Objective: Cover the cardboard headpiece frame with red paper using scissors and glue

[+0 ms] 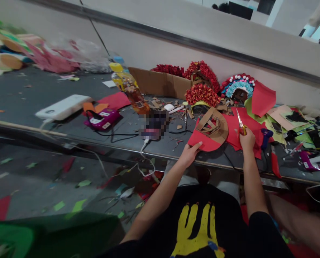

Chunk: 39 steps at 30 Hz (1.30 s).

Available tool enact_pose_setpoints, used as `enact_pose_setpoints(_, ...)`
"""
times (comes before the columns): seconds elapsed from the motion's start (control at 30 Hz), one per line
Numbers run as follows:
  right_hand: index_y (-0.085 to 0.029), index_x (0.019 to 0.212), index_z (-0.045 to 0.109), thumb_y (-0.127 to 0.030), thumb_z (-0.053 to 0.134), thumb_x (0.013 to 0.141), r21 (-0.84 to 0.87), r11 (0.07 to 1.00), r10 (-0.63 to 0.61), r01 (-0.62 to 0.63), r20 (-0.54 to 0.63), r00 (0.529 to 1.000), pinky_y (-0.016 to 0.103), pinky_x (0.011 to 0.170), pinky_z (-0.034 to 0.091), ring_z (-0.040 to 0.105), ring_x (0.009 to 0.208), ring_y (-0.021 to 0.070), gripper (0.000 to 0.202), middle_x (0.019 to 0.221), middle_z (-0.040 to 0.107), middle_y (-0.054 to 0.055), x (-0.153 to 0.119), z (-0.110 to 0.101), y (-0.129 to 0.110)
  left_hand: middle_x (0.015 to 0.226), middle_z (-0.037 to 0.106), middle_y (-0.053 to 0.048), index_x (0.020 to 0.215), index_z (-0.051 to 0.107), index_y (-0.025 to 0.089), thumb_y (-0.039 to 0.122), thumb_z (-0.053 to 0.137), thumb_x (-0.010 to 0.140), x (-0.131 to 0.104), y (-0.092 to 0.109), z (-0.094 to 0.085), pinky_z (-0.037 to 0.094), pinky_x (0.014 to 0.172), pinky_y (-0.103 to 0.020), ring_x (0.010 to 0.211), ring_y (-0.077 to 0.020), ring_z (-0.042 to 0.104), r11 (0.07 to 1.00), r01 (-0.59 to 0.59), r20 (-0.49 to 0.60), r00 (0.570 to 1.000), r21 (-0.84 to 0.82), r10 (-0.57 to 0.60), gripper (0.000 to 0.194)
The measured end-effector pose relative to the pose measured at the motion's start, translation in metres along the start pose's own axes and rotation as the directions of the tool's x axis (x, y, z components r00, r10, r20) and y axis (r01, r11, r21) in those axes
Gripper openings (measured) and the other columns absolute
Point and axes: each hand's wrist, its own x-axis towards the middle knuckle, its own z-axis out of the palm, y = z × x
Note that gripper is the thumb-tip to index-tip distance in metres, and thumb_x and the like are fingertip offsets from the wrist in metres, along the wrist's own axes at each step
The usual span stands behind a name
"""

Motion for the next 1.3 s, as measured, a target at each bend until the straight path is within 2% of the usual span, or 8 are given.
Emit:
enact_pose_setpoints(0.13, -0.015, 0.100, 0.067, -0.059, 0.057, 0.075, -0.023, 1.000, 0.021, -0.019, 0.055, 0.998, 0.032, 0.073, 0.044, 0.062, 0.088, 0.0265, 0.052, 0.099, 0.068, 0.015, -0.001, 0.000, 0.001, 0.091, 0.072, -0.008, 0.090, 0.065, 0.015, 0.040, 0.083, 0.050, -0.003, -0.002, 0.001, 0.051, 0.082, -0.035, 0.087, -0.0228, 0.067, 0.998, -0.002, 0.025, 1.000, 0.055, 0.000, 0.051)
enact_pose_setpoints(0.23, -0.015, 0.100, 0.067, -0.058, 0.058, 0.074, -0.021, 1.000, -0.003, 0.005, 0.095, 0.995, 0.032, 0.073, 0.044, 0.062, 0.088, 0.0255, 0.052, 0.101, 0.068, 0.015, -0.001, 0.002, 0.001, 0.105, 0.069, -0.013, 0.111, 0.060, 0.014, 0.041, 0.082, 0.053, -0.009, 0.015, -0.013, 0.050, 0.082, -0.036, 0.090, -0.0251, 0.066, 0.935, -0.049, 0.068, 0.997, 0.352, 0.026, 0.068)
enact_pose_setpoints(0.33, -0.016, 0.101, 0.067, -0.056, 0.059, 0.074, -0.018, 1.000, 0.005, -0.003, 0.116, 0.993, 0.032, 0.073, 0.044, 0.062, 0.087, 0.0242, 0.048, 0.103, 0.068, 0.014, -0.002, 0.003, 0.001, 0.126, 0.057, -0.017, 0.139, 0.034, 0.017, 0.046, 0.074, 0.063, -0.007, 0.055, -0.047, 0.047, 0.086, -0.040, 0.100, -0.0282, 0.062, 0.674, -0.167, -0.048, 0.956, 0.719, 0.288, 0.091)
enact_pose_setpoints(0.43, -0.016, 0.101, 0.067, -0.055, 0.059, 0.074, -0.024, 1.000, 0.007, -0.004, 0.124, 0.992, 0.032, 0.074, 0.045, 0.062, 0.089, 0.0248, 0.048, 0.104, 0.068, 0.013, -0.002, 0.004, 0.001, 0.129, 0.051, -0.026, 0.132, 0.042, 0.009, 0.054, 0.060, 0.074, 0.013, 0.099, -0.085, 0.038, 0.096, -0.050, 0.119, -0.0397, 0.048, 0.297, -0.019, -0.159, 0.810, 0.955, 0.564, 0.076)
enact_pose_setpoints(0.57, -0.016, 0.101, 0.067, -0.054, 0.062, 0.072, -0.040, 0.999, 0.008, -0.002, 0.146, 0.989, 0.035, 0.078, 0.046, 0.062, 0.094, 0.0273, 0.048, 0.106, 0.068, 0.012, -0.002, 0.004, 0.000, 0.120, 0.051, -0.038, 0.128, 0.043, -0.003, 0.053, 0.072, 0.059, 0.049, 0.130, -0.110, 0.036, 0.090, -0.059, 0.115, -0.0522, 0.045, -0.001, 0.177, -0.153, 0.853, 0.984, 0.500, 0.094)
enact_pose_setpoints(0.9, -0.018, 0.105, 0.066, -0.047, 0.066, 0.073, -0.038, 0.999, 0.033, -0.026, 0.186, 0.982, 0.033, 0.081, 0.048, 0.062, 0.098, 0.0247, 0.043, 0.109, 0.067, 0.011, -0.002, 0.002, -0.004, 0.128, 0.045, -0.027, 0.136, 0.037, 0.013, 0.034, 0.066, 0.072, 0.040, 0.130, -0.092, 0.036, 0.091, -0.052, 0.116, -0.0459, 0.043, -0.227, -0.001, 0.131, 0.822, 0.974, 0.554, 0.074)
enact_pose_setpoints(1.07, -0.019, 0.109, 0.065, -0.048, 0.066, 0.073, -0.036, 0.999, 0.045, -0.039, 0.190, 0.981, 0.032, 0.080, 0.048, 0.061, 0.100, 0.0253, 0.047, 0.112, 0.066, 0.011, -0.003, 0.003, -0.002, 0.129, 0.044, -0.023, 0.135, 0.039, 0.018, 0.036, 0.056, 0.079, 0.029, 0.133, -0.092, 0.040, 0.088, -0.047, 0.114, -0.0409, 0.044, -0.390, 0.052, 0.170, 0.841, 0.919, 0.513, 0.061)
enact_pose_setpoints(1.3, -0.020, 0.106, 0.066, -0.051, 0.066, 0.071, -0.026, 0.999, 0.024, -0.021, 0.153, 0.988, 0.032, 0.078, 0.048, 0.062, 0.097, 0.0252, 0.047, 0.108, 0.068, 0.010, -0.003, 0.008, 0.002, 0.125, 0.045, -0.024, 0.131, 0.045, 0.016, 0.037, 0.054, 0.080, 0.026, 0.134, -0.091, 0.042, 0.083, -0.047, 0.111, -0.0422, 0.044, -0.411, 0.047, 0.186, 0.841, 0.911, 0.508, 0.056)
